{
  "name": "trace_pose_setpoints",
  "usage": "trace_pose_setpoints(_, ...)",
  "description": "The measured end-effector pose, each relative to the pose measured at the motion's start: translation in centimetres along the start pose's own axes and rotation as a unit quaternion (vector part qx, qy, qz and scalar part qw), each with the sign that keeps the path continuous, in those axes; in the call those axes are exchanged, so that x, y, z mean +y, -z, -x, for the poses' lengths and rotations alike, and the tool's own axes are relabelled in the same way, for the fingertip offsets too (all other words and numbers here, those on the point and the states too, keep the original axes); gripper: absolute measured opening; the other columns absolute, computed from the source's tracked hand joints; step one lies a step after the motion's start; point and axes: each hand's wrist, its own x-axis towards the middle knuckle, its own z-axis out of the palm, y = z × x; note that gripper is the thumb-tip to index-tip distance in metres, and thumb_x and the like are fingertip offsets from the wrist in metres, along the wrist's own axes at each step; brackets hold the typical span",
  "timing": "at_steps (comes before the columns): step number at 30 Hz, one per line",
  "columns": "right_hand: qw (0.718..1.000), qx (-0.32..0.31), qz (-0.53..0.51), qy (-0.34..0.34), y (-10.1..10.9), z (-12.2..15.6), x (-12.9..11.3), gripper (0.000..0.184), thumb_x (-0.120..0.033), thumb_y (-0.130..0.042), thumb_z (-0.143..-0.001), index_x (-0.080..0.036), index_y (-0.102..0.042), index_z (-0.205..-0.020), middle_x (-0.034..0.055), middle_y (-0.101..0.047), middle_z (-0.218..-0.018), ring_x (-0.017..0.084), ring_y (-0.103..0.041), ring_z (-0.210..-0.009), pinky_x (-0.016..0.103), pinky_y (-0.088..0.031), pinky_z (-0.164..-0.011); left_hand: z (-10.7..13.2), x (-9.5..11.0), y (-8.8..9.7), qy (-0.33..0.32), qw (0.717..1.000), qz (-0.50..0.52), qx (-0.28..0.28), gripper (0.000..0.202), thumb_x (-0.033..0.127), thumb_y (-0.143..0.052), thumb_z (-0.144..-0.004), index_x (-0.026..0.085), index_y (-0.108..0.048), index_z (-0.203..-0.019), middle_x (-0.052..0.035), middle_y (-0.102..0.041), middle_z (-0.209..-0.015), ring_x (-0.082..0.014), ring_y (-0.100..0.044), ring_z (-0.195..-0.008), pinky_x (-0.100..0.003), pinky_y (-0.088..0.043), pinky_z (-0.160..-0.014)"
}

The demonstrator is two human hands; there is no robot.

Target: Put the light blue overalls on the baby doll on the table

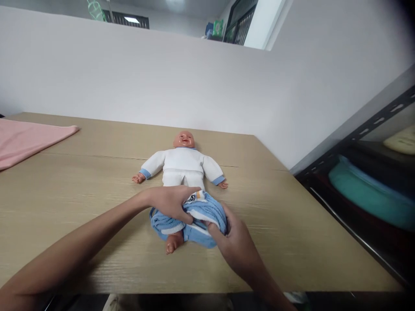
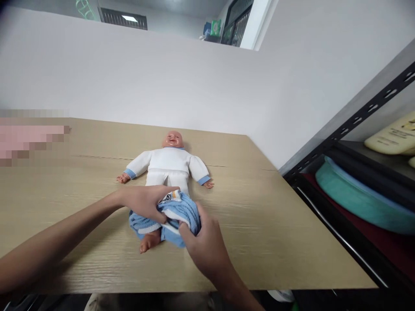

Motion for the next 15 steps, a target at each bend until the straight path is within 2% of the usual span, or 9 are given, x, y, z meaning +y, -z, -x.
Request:
trace_pose_setpoints(3, 0.998, -0.025, -0.035, -0.048, -1.7, 3.3, 0.6, 0.039, -0.042, -0.073, -0.091, -0.023, -0.084, -0.123, 0.0096, -0.086, -0.101, 0.034, -0.081, -0.095, 0.042, -0.068, -0.083, 0.4, 0.4, -0.5, -0.014, 0.998, -0.064, -0.018, 0.045, 0.038, -0.086, -0.078, 0.021, -0.067, -0.116, -0.0055, -0.078, -0.105, -0.0292, -0.074, -0.096, -0.036, -0.054, -0.082)
trace_pose_setpoints(6, 0.999, 0.008, -0.012, -0.046, -3.7, 5.5, 2.1, 0.042, -0.044, -0.074, -0.092, -0.022, -0.084, -0.126, 0.0114, -0.087, -0.104, 0.036, -0.082, -0.097, 0.044, -0.069, -0.084, 0.4, 0.4, -0.9, -0.016, 0.994, -0.094, -0.052, 0.031, 0.038, -0.09, -0.078, 0.021, -0.072, -0.097, -0.0038, -0.077, -0.089, -0.0257, -0.071, -0.08, -0.035, -0.051, -0.072)
trace_pose_setpoints(10, 0.988, 0.109, 0.101, 0.035, -5.0, 6.0, 4.3, 0.041, -0.039, -0.072, -0.088, -0.019, -0.081, -0.123, 0.0169, -0.085, -0.111, 0.039, -0.081, -0.103, 0.048, -0.068, -0.087, 0.0, 0.0, -1.8, 0.023, 0.986, -0.142, -0.079, 0.029, 0.036, -0.092, -0.075, 0.021, -0.068, -0.074, -0.0016, -0.067, -0.07, -0.0224, -0.063, -0.064, -0.036, -0.045, -0.063)
trace_pose_setpoints(13, 0.968, 0.157, 0.159, 0.112, -4.9, 5.5, 5.0, 0.03, -0.028, -0.065, -0.088, -0.02, -0.077, -0.114, 0.0162, -0.079, -0.116, 0.037, -0.077, -0.105, 0.05, -0.066, -0.089, -0.6, 0.0, -2.7, 0.045, 0.98, -0.179, -0.076, 0.028, 0.036, -0.094, -0.07, 0.02, -0.072, -0.075, -0.0046, -0.069, -0.072, -0.0277, -0.069, -0.069, -0.039, -0.05, -0.069)
trace_pose_setpoints(15, 0.956, 0.183, 0.187, 0.136, -4.7, 5.2, 5.2, 0.026, -0.024, -0.064, -0.087, -0.022, -0.076, -0.111, 0.0156, -0.075, -0.12, 0.037, -0.072, -0.106, 0.054, -0.064, -0.091, -0.9, -0.1, -3.2, 0.055, 0.978, -0.192, -0.06, 0.03, 0.037, -0.095, -0.069, 0.019, -0.077, -0.085, -0.0091, -0.075, -0.08, -0.0343, -0.075, -0.079, -0.043, -0.054, -0.074)
